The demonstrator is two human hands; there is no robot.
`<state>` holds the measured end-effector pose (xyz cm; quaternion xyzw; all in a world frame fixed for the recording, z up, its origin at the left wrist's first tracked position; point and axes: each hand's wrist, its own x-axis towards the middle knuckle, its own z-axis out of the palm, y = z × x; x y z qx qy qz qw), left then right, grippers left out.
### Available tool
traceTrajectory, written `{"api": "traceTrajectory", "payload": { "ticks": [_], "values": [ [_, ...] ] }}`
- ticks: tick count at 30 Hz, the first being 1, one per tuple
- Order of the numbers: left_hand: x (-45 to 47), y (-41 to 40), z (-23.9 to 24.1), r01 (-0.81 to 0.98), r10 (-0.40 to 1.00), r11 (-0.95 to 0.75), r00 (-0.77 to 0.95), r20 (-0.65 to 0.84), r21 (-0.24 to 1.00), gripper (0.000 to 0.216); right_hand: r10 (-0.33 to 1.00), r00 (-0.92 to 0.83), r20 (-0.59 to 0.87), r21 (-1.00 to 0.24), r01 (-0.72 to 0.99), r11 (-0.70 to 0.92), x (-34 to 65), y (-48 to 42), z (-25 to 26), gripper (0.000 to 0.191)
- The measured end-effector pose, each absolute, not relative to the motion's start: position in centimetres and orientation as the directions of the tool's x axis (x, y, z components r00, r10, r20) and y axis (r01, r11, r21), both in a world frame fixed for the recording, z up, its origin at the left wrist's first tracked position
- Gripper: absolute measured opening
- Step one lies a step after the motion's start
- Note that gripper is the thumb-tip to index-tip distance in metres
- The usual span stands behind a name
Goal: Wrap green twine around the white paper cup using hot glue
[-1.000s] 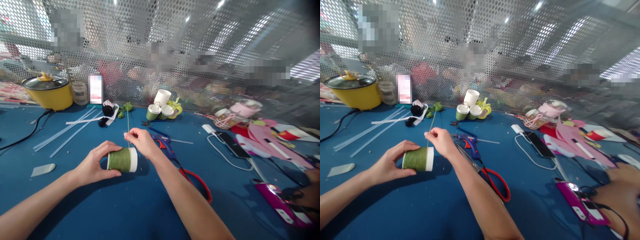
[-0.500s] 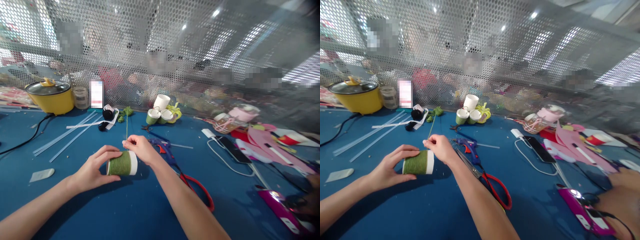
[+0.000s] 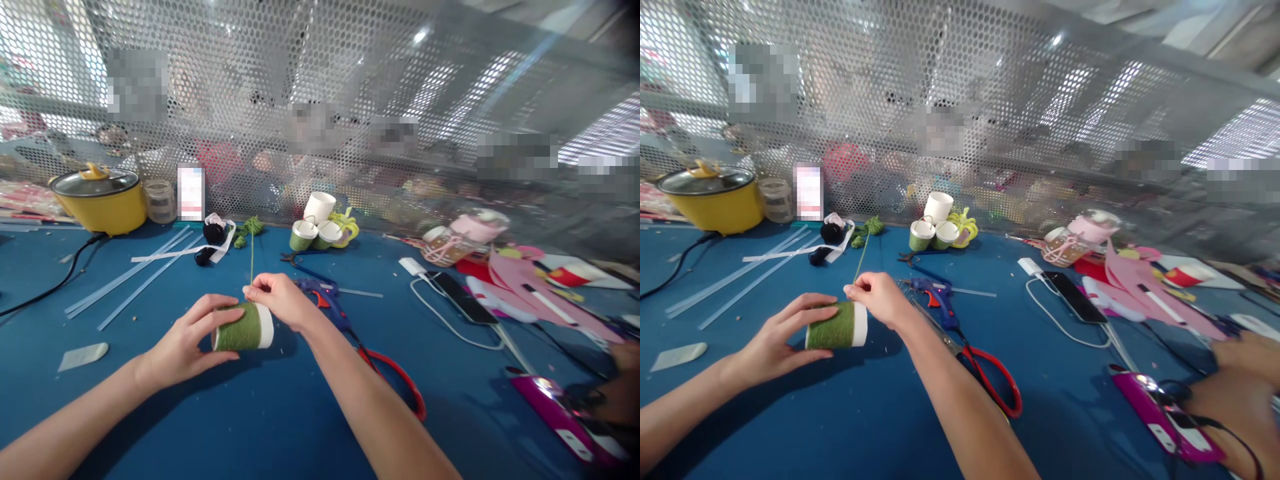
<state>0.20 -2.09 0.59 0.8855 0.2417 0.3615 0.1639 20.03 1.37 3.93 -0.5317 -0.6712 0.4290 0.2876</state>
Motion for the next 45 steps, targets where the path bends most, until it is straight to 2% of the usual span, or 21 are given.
{"api": "traceTrajectory", "payload": {
  "ticks": [7,16,23,29,32,36,39,45],
  "values": [
    [0.2,-2.0,0.7,0.302,0.544,-0.831,0.622,0.564,0.468,0.045,0.958,-0.269,-0.102,-0.89,0.454,0.033,20.0,1.4,4.1,0.027],
    [0.6,-1.7,0.4,0.244,0.604,-0.777,0.549,0.578,0.58,0.047,0.951,-0.283,-0.127,-0.911,0.413,0.002,20.1,1.9,3.7,0.031],
    [0.6,-1.5,0.4,0.217,0.576,-0.795,0.561,0.594,0.566,0.048,0.946,-0.277,-0.169,-0.932,0.358,-0.061,19.9,2.1,3.5,0.035],
    [0.9,-1.4,0.1,0.175,0.579,-0.78,0.564,0.589,0.601,0.047,0.96,-0.223,-0.17,-0.938,0.334,-0.089,20.0,1.7,3.4,0.034],
    [0.9,-1.4,0.0,0.16,0.582,-0.772,0.569,0.582,0.615,0.047,0.973,-0.173,-0.151,-0.951,0.294,-0.095,20.0,1.4,2.9,0.035],
    [0.9,-1.1,-0.4,0.143,0.606,-0.743,0.559,0.566,0.654,0.047,0.99,-0.101,-0.1,-0.973,0.216,-0.076,20.4,0.6,2.7,0.049],
    [1.0,-0.7,-0.9,0.121,0.64,-0.703,0.537,0.549,0.701,0.047,0.983,-0.166,-0.077,-0.984,0.174,-0.048,21.1,-0.7,2.8,0.055],
    [1.6,-0.7,-1.4,0.072,0.738,-0.535,0.525,0.424,0.842,0.05,0.96,-0.278,0.021,-0.981,0.178,0.073,22.2,-2.6,2.2,0.051]
  ]
}}
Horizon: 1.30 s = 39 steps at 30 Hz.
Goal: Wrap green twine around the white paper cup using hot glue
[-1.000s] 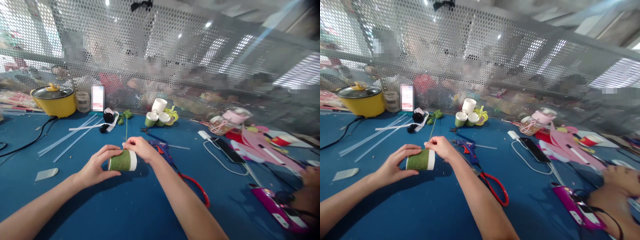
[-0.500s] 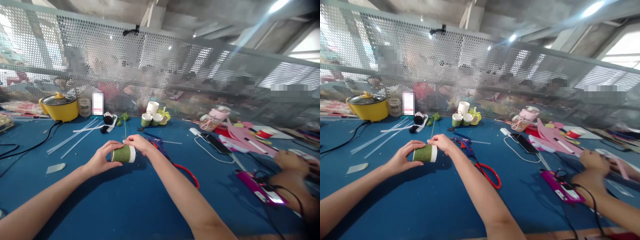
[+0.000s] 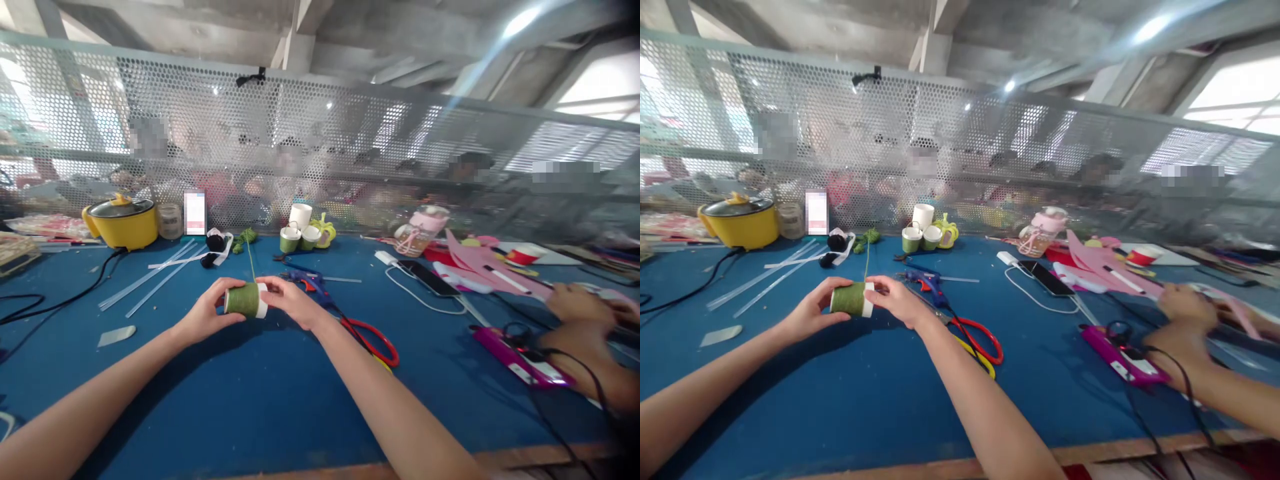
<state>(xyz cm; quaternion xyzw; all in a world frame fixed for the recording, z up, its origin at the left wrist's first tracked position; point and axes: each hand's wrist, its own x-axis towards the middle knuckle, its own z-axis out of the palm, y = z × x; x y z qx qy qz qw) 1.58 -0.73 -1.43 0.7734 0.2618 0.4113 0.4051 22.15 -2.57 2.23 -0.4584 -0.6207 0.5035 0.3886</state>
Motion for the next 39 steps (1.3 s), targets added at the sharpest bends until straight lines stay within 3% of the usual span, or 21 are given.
{"api": "traceTrajectory", "payload": {
  "ticks": [5,10,13,18,31,39],
  "values": [
    [1.8,-1.1,-0.7,0.043,0.776,-0.345,0.576,0.259,0.938,0.07,0.958,-0.262,0.12,-0.955,0.233,0.184,21.8,-3.0,1.8,0.047],
    [1.7,-1.1,0.5,0.089,0.807,-0.258,0.567,0.164,0.962,0.045,0.95,-0.25,0.189,-0.918,0.299,0.261,21.2,-3.7,2.4,0.046],
    [2.0,-0.7,0.8,0.108,0.799,-0.256,0.583,0.148,0.961,0.044,0.955,-0.219,0.202,-0.91,0.32,0.265,21.2,-3.7,2.4,0.041],
    [2.4,-0.6,0.3,0.097,0.776,-0.268,0.611,0.155,0.959,0.048,0.973,-0.187,0.134,-0.938,0.292,0.185,21.3,-3.1,1.7,0.058],
    [1.9,-3.1,-0.7,0.132,0.75,-0.349,0.633,0.192,0.928,0.045,0.969,-0.217,0.115,-0.988,0.077,0.135,20.6,-2.4,1.4,0.06],
    [2.2,-3.9,0.2,0.024,0.659,-0.42,0.696,0.286,0.907,0.063,0.966,-0.259,0.016,-0.973,0.217,0.074,19.7,-2.6,1.8,0.06]
  ]
}}
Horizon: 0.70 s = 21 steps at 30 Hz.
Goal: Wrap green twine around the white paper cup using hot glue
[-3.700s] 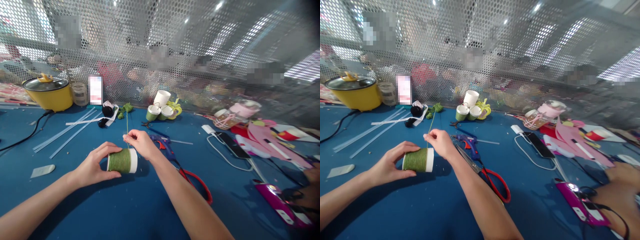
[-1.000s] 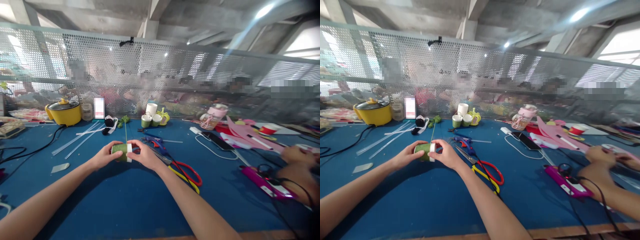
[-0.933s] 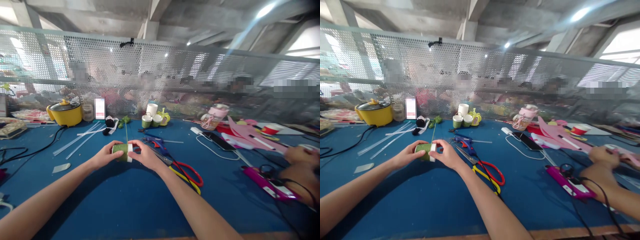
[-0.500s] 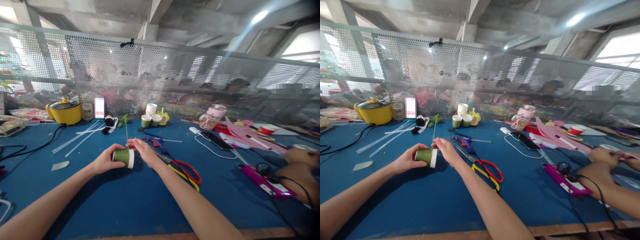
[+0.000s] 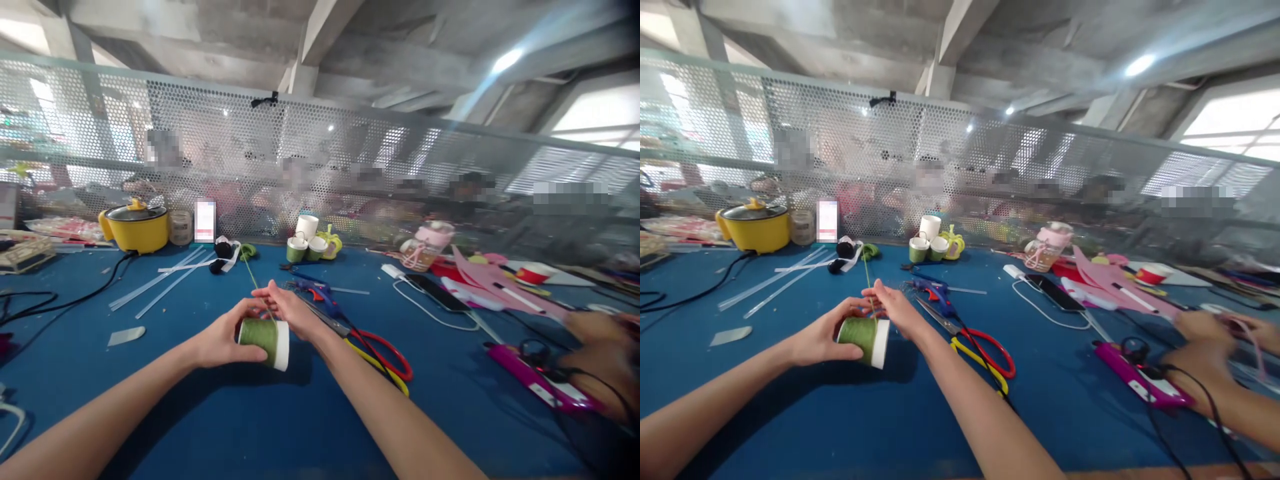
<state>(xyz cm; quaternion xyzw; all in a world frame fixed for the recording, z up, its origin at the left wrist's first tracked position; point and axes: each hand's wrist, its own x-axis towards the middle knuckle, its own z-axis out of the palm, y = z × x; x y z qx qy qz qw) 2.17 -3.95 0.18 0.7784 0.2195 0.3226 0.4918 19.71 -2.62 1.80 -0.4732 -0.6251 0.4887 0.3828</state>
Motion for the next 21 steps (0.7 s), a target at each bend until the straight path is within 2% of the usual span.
{"api": "traceTrajectory", "payload": {
  "ticks": [3,5,7,11,13,16,19,21],
  "values": [
    [2.0,-4.0,0.2,0.06,0.616,-0.422,0.751,0.237,0.905,0.072,0.973,-0.226,-0.043,-0.928,0.371,0.045,20.0,-2.7,1.9,0.05],
    [1.8,-4.0,0.3,0.133,0.609,-0.403,0.777,0.157,0.905,0.07,0.987,-0.149,-0.056,-0.867,0.497,0.026,20.7,-2.4,2.3,0.039],
    [1.7,-4.0,0.4,0.168,0.619,-0.391,0.776,0.123,0.905,0.064,0.998,-0.044,-0.039,-0.783,0.622,-0.003,22.0,-1.9,3.2,0.032],
    [1.7,-3.8,0.6,0.168,0.673,-0.388,0.723,0.154,0.906,0.058,0.984,0.176,0.019,-0.572,0.81,-0.134,26.0,-1.0,5.1,0.027],
    [1.7,-3.7,0.6,0.18,0.704,-0.4,0.688,0.176,0.899,0.056,0.966,0.258,0.001,-0.462,0.857,-0.229,27.8,-0.8,5.3,0.024],
    [1.7,-3.4,0.4,0.19,0.732,-0.414,0.651,0.201,0.89,0.053,0.946,0.317,-0.07,-0.335,0.886,-0.321,29.4,-0.8,4.4,0.029],
    [1.7,-3.2,0.4,0.209,0.754,-0.423,0.621,0.215,0.882,0.053,0.932,0.344,-0.111,-0.283,0.888,-0.362,29.7,-0.6,3.0,0.029],
    [1.7,-3.1,0.4,0.225,0.768,-0.426,0.603,0.218,0.876,0.054,0.927,0.356,-0.118,-0.295,0.879,-0.375,29.6,-0.4,2.5,0.029]
  ]
}}
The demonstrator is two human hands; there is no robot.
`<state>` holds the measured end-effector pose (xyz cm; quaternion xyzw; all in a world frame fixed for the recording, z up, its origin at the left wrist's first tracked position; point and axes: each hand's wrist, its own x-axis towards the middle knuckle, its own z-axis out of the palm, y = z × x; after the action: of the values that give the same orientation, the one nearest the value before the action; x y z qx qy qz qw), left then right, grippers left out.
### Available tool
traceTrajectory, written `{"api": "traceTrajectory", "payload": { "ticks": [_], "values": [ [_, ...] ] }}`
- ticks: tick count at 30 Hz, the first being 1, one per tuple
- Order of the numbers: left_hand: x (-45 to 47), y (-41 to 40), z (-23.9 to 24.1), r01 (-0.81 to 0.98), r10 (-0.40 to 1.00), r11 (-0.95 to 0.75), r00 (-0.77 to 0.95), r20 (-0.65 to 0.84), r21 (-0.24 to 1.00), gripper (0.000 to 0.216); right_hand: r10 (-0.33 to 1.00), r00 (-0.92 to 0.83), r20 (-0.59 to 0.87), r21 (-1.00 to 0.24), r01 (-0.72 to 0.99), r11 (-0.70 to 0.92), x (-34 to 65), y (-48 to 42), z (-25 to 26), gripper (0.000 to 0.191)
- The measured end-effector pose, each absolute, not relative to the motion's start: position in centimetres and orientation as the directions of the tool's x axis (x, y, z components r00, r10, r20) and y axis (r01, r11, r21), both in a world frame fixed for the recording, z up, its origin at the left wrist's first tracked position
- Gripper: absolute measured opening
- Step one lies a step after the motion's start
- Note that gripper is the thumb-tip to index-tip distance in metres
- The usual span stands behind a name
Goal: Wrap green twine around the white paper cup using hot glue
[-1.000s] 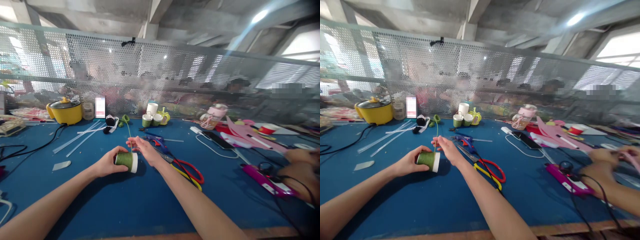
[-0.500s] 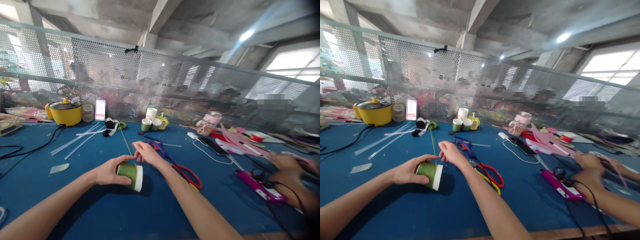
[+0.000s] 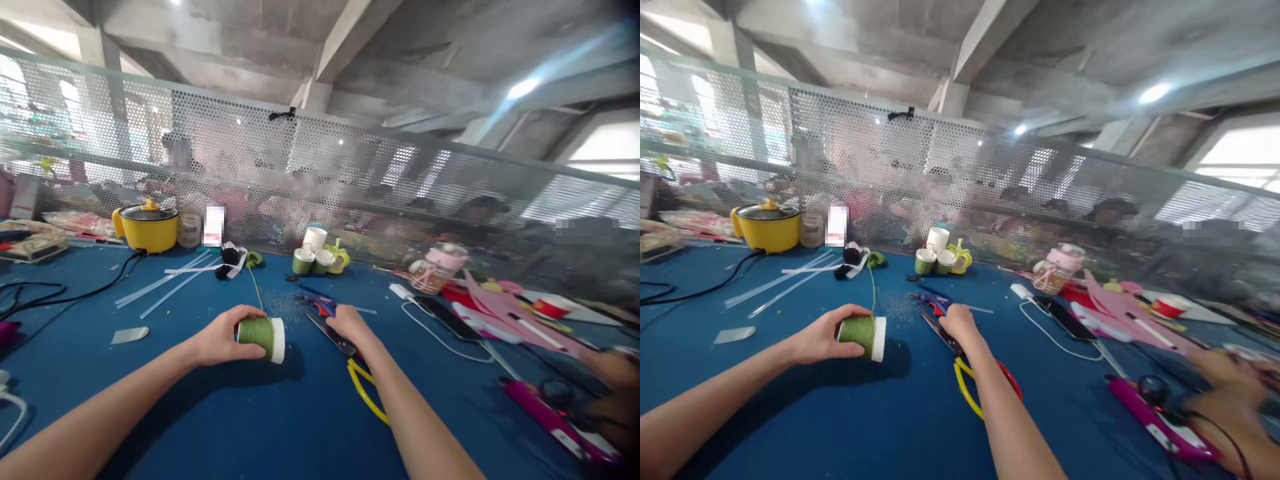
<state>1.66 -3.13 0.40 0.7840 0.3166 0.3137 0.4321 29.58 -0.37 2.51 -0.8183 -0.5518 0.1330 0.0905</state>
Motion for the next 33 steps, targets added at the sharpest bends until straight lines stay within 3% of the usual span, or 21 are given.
{"api": "traceTrajectory", "payload": {
  "ticks": [3,7,11,17,24,33],
  "values": [
    [1.6,-2.9,0.5,0.243,0.783,-0.425,0.582,0.219,0.872,0.053,0.921,0.371,-0.117,-0.378,0.841,-0.387,29.4,-0.3,2.6,0.03],
    [1.1,-2.3,0.8,0.252,0.799,-0.414,0.561,0.217,0.875,0.053,0.938,0.337,-0.077,-0.589,0.744,-0.316,28.8,-1.3,4.3,0.023],
    [0.5,-1.7,0.7,0.24,0.809,-0.399,0.546,0.217,0.885,0.055,0.983,0.179,-0.047,-0.787,0.599,-0.147,27.2,-2.9,6.7,0.013],
    [0.3,-1.5,-0.6,0.187,0.799,-0.362,0.567,0.201,0.913,0.057,0.994,-0.108,-0.029,-0.909,0.416,0.019,24.6,-5.7,7.1,0.02],
    [0.1,-1.6,-0.6,0.16,0.794,-0.358,0.57,0.21,0.92,0.054,0.992,-0.123,-0.001,-0.835,0.546,0.067,23.4,-8.2,5.6,0.022],
    [-0.1,-1.8,-0.3,0.27,0.81,-0.426,0.538,0.231,0.863,0.052,0.992,-0.122,0.025,-0.669,0.735,0.107,23.2,-9.3,5.6,0.027]
  ]
}}
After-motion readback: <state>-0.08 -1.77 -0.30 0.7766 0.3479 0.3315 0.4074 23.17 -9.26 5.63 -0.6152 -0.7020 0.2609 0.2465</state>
